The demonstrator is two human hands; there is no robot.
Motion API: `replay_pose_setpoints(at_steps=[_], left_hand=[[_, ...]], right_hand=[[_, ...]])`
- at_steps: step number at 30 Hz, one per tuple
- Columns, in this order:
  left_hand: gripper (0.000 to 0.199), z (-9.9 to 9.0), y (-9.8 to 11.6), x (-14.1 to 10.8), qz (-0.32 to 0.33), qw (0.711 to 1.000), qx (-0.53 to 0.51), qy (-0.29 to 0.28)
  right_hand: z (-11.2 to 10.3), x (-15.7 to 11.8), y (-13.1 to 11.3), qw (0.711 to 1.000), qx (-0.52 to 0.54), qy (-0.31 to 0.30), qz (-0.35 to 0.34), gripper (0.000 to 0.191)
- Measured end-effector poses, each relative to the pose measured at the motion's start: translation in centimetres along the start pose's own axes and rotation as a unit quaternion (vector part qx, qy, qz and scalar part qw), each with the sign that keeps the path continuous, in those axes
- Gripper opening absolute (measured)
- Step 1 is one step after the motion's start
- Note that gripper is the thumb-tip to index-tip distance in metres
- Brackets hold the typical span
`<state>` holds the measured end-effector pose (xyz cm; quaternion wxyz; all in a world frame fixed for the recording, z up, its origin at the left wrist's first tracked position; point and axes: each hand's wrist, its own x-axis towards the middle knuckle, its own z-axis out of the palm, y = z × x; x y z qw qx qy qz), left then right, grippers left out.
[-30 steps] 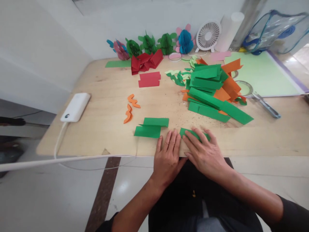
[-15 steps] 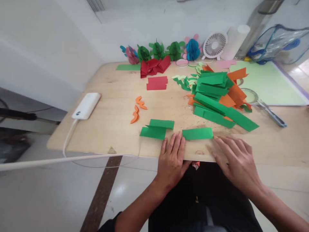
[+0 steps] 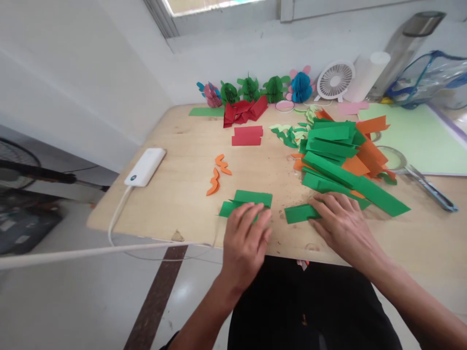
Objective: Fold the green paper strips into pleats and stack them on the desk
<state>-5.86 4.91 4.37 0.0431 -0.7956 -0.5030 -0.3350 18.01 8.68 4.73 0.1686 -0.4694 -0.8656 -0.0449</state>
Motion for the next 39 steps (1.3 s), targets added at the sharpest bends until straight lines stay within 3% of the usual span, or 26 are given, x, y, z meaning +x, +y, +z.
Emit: replay_pose_setpoints(at_steps=[3, 6, 9, 12, 15, 21, 27, 30, 36, 39], left_hand=[[0.029, 0.2, -2.1, 1.1, -0.002, 0.998, 0.057, -0.005], [0.025, 0.7, -3.3, 1.7, 0.008, 0.996, 0.080, -0.026], [0.017, 1.1, -3.6, 2.0, 0.012, 0.996, 0.089, -0.022], [0.017, 1.3, -3.4, 2.4, 0.015, 0.996, 0.091, -0.017], [0.020, 1.2, -3.0, 2.6, 0.015, 0.998, 0.063, -0.002], [0.012, 0.4, -1.5, 2.7, 0.025, 0.996, -0.081, 0.012], [0.019, 0.8, -0.1, 2.9, 0.077, 0.988, -0.135, -0.011], [0.021, 1.0, 0.4, 2.5, 0.057, 0.991, -0.125, -0.008], [0.025, 0.9, 0.3, 0.0, -0.065, 0.993, -0.077, 0.057], [0.021, 0.8, 0.1, -0.6, -0.107, 0.990, -0.072, 0.060]], right_hand=[[0.3, 0.4, 0.0, 1.000, 0.028, 0.010, -0.009, 0.011], [-0.2, 0.7, 0.4, 0.996, 0.077, 0.046, -0.015, 0.011], [-1.4, 1.8, 1.5, 0.992, 0.087, 0.094, 0.005, 0.010], [-2.6, 3.0, 2.6, 0.985, 0.028, 0.160, 0.061, 0.008], [-2.9, 3.2, 2.3, 0.975, 0.001, 0.205, 0.083, 0.017], [-1.0, 1.7, -1.8, 0.980, 0.163, 0.115, -0.024, 0.021], [-0.4, 1.6, -3.5, 0.980, 0.173, 0.094, -0.043, 0.013], [-0.2, 1.2, -3.3, 0.979, 0.175, 0.100, -0.022, 0.014], [0.1, -1.0, -3.0, 0.976, 0.186, 0.104, 0.050, 0.010], [0.0, -2.0, -3.2, 0.960, 0.229, 0.117, 0.107, 0.011]])
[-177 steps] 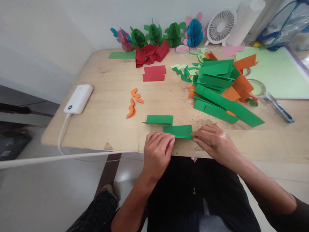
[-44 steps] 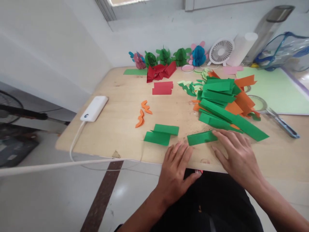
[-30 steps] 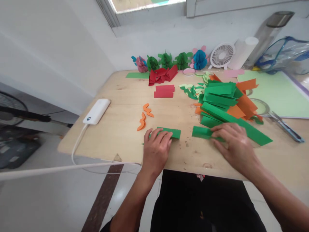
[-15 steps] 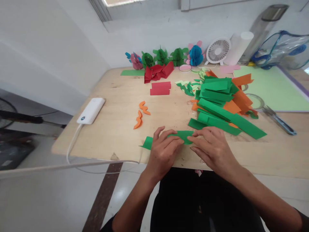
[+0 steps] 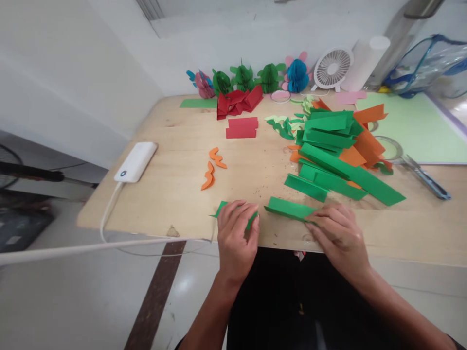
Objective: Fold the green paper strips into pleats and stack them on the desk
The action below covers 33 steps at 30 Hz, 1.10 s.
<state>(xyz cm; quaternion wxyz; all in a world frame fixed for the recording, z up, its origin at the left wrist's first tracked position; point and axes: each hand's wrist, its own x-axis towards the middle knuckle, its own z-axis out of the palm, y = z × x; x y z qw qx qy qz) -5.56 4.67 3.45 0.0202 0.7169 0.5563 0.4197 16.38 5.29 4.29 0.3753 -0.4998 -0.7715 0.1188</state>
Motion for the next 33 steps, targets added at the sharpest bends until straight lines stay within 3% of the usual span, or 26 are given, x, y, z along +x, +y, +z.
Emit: replay_pose_setpoints(at_steps=[5, 12, 22, 33], left_hand=[[0.014, -0.1, 0.8, 0.6, -0.019, 0.999, -0.031, -0.013], [0.007, -0.2, 1.8, 1.2, -0.067, 0.994, -0.085, -0.010], [0.008, -0.1, 1.8, 1.0, -0.123, 0.986, -0.114, -0.009], [0.015, -0.4, 2.1, 2.3, -0.061, 0.992, -0.108, -0.001]], right_hand=[[-0.4, -0.5, -0.6, 0.990, 0.091, 0.012, 0.106, 0.019], [-0.7, -0.3, -1.1, 0.976, 0.130, 0.008, 0.177, 0.031], [-0.4, -0.4, -1.2, 0.973, 0.141, -0.003, 0.182, 0.031], [-0.3, -0.6, -1.3, 0.972, 0.154, -0.003, 0.176, 0.025]])
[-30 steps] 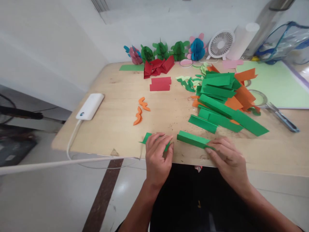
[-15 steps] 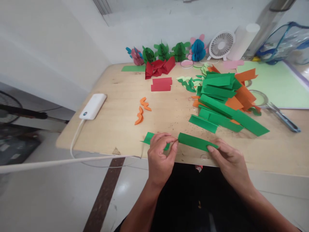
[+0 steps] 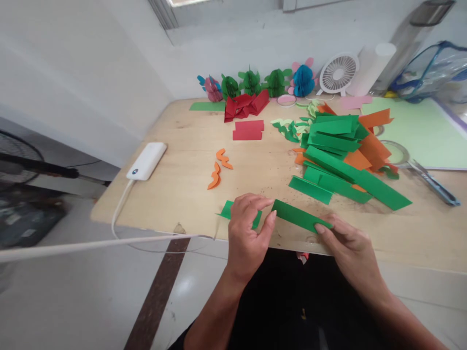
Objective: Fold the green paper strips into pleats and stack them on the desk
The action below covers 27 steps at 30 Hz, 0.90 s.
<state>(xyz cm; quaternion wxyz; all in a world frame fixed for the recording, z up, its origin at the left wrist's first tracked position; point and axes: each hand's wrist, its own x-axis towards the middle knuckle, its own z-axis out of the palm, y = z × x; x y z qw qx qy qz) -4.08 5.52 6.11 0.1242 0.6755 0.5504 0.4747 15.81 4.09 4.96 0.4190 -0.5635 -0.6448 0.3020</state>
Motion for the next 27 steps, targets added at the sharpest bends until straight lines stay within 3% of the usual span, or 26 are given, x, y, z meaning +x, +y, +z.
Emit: replay_pose_setpoints(at_steps=[7, 27], left_hand=[[0.016, -0.23, 0.09, 0.50, -0.001, 1.000, 0.009, -0.026], [0.007, -0.40, 0.03, 0.44, -0.025, 0.999, -0.014, -0.032]], right_hand=[[0.05, 0.10, -0.24, 1.000, -0.006, 0.002, 0.006, 0.028], [0.04, 0.30, -0.52, 0.999, 0.024, 0.018, 0.041, 0.032]])
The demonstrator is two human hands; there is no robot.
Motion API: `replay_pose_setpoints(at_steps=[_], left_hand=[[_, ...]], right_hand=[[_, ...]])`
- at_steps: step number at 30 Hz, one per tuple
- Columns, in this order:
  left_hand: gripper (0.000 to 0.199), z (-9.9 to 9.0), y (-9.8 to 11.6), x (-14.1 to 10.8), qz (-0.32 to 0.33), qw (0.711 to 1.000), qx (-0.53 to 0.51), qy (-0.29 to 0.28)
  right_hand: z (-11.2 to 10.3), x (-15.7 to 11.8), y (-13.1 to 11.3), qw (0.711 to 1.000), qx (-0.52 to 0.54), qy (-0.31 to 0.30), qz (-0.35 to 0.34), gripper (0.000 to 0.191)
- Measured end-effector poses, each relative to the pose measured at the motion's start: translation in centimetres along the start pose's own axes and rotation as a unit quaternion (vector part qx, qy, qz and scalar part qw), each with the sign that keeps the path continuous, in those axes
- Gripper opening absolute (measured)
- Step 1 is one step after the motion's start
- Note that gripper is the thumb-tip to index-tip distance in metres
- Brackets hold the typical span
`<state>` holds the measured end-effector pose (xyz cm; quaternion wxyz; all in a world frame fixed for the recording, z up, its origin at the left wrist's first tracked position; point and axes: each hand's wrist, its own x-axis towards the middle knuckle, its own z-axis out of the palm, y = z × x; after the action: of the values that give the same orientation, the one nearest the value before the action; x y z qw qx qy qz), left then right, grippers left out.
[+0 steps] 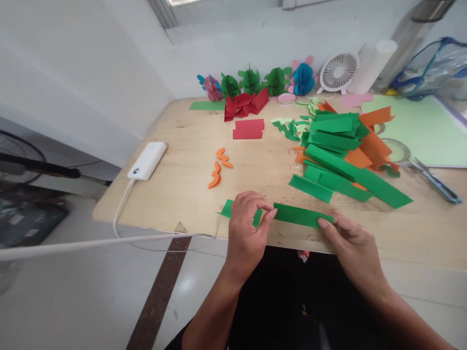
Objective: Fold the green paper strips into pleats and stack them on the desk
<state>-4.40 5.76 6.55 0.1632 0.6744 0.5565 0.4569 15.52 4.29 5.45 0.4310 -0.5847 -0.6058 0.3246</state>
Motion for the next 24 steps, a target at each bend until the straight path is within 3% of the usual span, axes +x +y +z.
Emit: replay_pose_setpoints(at_steps=[7, 13, 19, 24], left_hand=[[0.004, -0.6, -0.7, 0.0, -0.066, 0.998, 0.015, 0.018], [0.007, -0.3, -1.3, -0.3, -0.111, 0.993, -0.039, 0.010], [0.010, -0.2, -1.1, -0.4, -0.128, 0.987, -0.091, -0.027], [0.010, -0.2, -0.8, -0.4, -0.121, 0.984, -0.118, -0.060]], right_hand=[[-0.1, 0.2, -0.2, 0.999, 0.035, -0.007, -0.012, 0.021], [-0.1, 0.2, -0.1, 0.999, 0.031, -0.011, -0.020, 0.021], [0.0, 0.2, 0.0, 1.000, 0.015, -0.006, -0.013, 0.022], [0.0, 0.5, 0.0, 1.000, -0.010, -0.009, 0.008, 0.035]])
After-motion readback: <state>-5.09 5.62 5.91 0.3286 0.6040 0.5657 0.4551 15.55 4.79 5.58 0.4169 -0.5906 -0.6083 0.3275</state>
